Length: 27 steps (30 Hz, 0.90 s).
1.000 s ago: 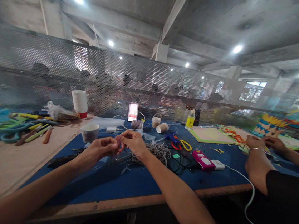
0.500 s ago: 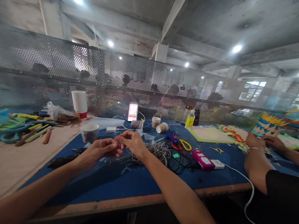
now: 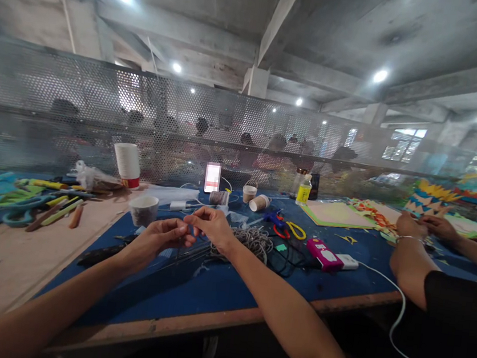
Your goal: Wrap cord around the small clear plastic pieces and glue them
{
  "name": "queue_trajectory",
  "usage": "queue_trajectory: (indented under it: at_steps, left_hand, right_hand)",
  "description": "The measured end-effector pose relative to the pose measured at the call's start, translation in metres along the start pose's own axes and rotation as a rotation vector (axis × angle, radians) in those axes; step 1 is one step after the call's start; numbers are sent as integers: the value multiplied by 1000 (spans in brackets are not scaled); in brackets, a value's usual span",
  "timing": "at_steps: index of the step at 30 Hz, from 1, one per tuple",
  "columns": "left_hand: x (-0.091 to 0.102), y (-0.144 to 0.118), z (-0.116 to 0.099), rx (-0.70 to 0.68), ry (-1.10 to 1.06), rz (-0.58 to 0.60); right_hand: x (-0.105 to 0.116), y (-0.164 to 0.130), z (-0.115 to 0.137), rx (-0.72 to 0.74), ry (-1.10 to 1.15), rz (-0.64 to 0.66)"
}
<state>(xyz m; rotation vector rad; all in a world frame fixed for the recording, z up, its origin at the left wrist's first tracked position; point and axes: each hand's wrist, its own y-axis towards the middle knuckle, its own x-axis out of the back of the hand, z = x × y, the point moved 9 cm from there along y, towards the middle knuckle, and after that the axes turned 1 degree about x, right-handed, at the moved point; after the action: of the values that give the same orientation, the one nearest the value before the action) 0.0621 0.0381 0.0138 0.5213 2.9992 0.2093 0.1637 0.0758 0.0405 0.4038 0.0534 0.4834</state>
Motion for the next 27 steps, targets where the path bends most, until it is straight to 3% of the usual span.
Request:
queue_trajectory:
  at_steps: [4,12,19,27]
  left_hand:
    - [9,2,-1,-41,74,-88]
    - [-7,-4,6,82,-119,101]
    - [9,1,-5,-40,62,-114]
    - [-2,-3,-1,42,-82,22]
  right_hand:
    - [-1,-1,2,7,-27,4]
    - [-3,-1,4,8,17,38]
    - [-1,0,0,8,-64,1]
    - [-2,-2,3,-5,-11,20]
